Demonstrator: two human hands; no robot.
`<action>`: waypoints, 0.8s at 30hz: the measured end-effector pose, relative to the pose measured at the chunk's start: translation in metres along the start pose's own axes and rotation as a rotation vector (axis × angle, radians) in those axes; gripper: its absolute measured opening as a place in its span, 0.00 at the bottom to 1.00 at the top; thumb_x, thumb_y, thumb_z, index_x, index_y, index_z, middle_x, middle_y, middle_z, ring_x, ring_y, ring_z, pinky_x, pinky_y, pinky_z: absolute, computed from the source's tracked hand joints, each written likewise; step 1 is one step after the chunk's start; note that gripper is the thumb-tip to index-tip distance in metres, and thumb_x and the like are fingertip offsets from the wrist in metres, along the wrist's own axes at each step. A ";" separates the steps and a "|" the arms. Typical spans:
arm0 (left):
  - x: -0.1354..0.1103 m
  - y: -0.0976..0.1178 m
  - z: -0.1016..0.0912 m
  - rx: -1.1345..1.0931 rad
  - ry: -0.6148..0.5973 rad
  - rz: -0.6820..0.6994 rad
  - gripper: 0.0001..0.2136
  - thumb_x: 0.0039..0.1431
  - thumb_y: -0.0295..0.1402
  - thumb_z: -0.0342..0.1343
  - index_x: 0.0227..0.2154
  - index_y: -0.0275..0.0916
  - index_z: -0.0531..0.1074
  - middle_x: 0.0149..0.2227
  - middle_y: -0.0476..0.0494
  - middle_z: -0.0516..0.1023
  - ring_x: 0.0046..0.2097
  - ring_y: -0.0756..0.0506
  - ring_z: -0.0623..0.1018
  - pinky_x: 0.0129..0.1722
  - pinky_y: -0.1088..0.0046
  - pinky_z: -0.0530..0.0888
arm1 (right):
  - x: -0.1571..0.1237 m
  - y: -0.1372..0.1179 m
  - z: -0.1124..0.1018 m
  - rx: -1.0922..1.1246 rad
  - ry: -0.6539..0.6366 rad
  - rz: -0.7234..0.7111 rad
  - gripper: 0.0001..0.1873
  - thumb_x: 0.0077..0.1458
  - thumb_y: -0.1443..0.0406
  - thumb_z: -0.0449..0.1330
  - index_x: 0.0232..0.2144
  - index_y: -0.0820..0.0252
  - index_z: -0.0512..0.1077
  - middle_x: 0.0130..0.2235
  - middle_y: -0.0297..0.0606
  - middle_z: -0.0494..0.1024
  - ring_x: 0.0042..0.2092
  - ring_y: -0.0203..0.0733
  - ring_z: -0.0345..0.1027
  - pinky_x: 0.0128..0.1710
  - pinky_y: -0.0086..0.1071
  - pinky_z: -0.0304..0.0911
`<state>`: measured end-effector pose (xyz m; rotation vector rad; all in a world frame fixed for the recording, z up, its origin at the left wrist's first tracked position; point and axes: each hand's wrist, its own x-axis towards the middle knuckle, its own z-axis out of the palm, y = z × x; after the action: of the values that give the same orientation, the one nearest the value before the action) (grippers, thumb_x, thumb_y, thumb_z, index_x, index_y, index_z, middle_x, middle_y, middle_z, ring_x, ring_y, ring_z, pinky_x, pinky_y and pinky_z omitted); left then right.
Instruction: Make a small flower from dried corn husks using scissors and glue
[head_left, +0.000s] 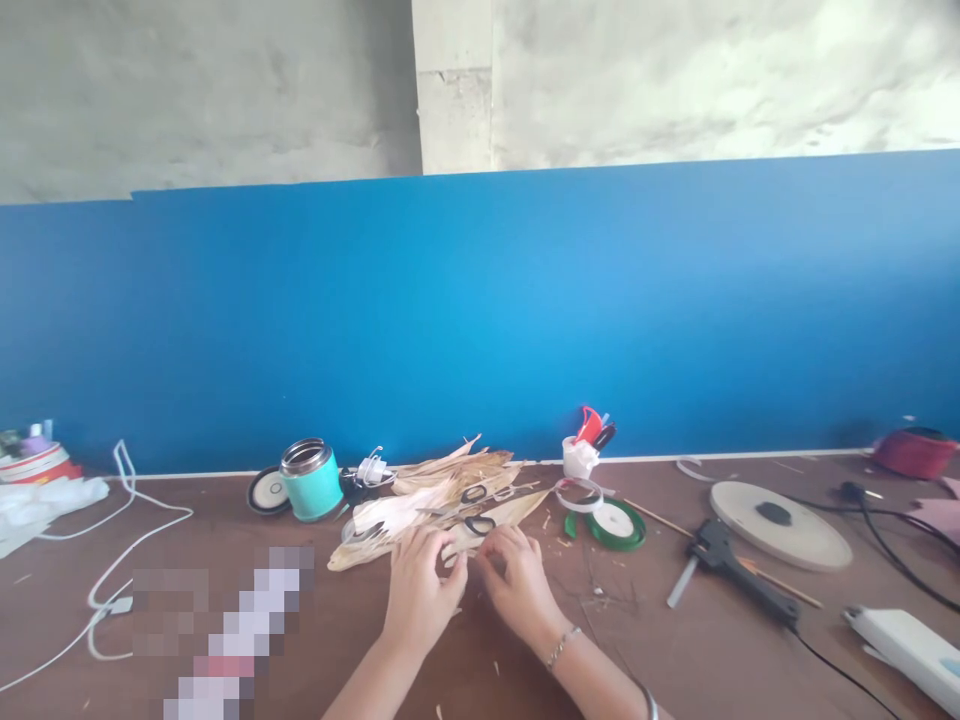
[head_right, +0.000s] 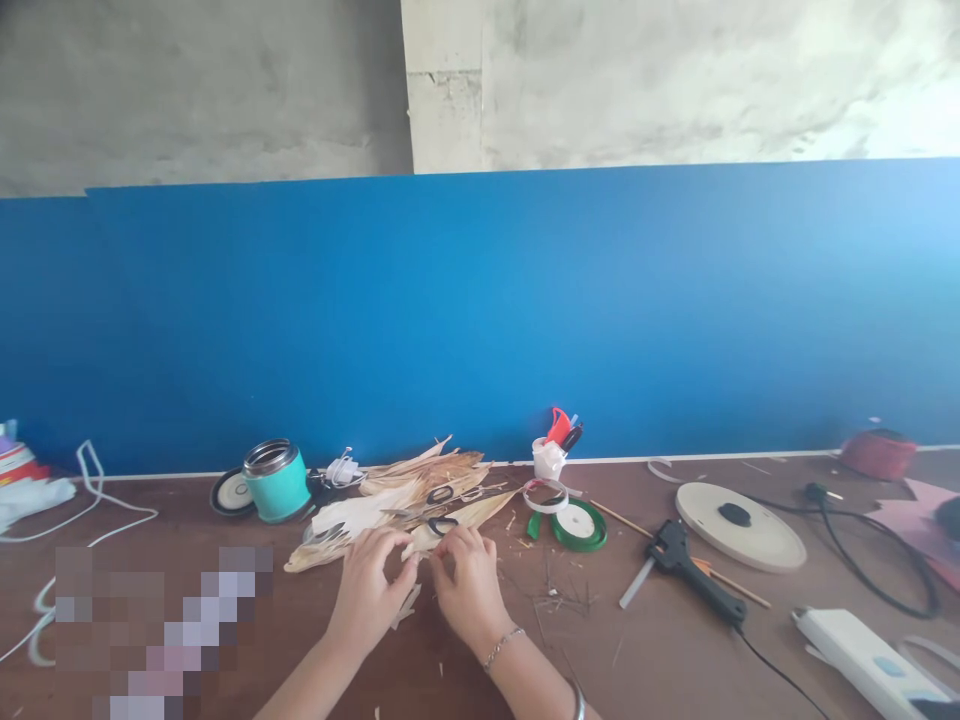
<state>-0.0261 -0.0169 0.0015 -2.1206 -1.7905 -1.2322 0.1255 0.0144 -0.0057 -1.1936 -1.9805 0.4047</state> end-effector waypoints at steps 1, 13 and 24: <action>-0.001 0.001 0.002 0.003 -0.022 0.006 0.04 0.54 0.29 0.52 0.30 0.41 0.71 0.31 0.45 0.76 0.38 0.42 0.74 0.40 0.64 0.67 | 0.000 -0.001 0.000 -0.010 -0.011 -0.011 0.07 0.50 0.73 0.53 0.25 0.58 0.67 0.31 0.34 0.74 0.38 0.42 0.66 0.39 0.34 0.52; -0.005 0.013 0.003 0.186 -0.085 0.096 0.08 0.58 0.25 0.48 0.26 0.39 0.69 0.30 0.45 0.75 0.37 0.42 0.72 0.39 0.63 0.61 | -0.005 -0.004 0.008 -0.151 0.078 -0.075 0.07 0.50 0.73 0.54 0.24 0.60 0.66 0.29 0.34 0.72 0.36 0.40 0.64 0.38 0.35 0.47; -0.001 -0.014 0.000 0.157 -0.131 -0.209 0.09 0.55 0.28 0.49 0.23 0.41 0.72 0.29 0.46 0.79 0.38 0.41 0.75 0.40 0.63 0.63 | 0.001 0.008 -0.005 -0.258 0.004 -0.026 0.06 0.50 0.72 0.55 0.28 0.57 0.71 0.35 0.37 0.74 0.40 0.44 0.63 0.39 0.36 0.50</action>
<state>-0.0380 -0.0134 -0.0052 -2.0121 -2.1342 -0.9722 0.1345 0.0184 -0.0070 -1.3227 -2.0888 0.1354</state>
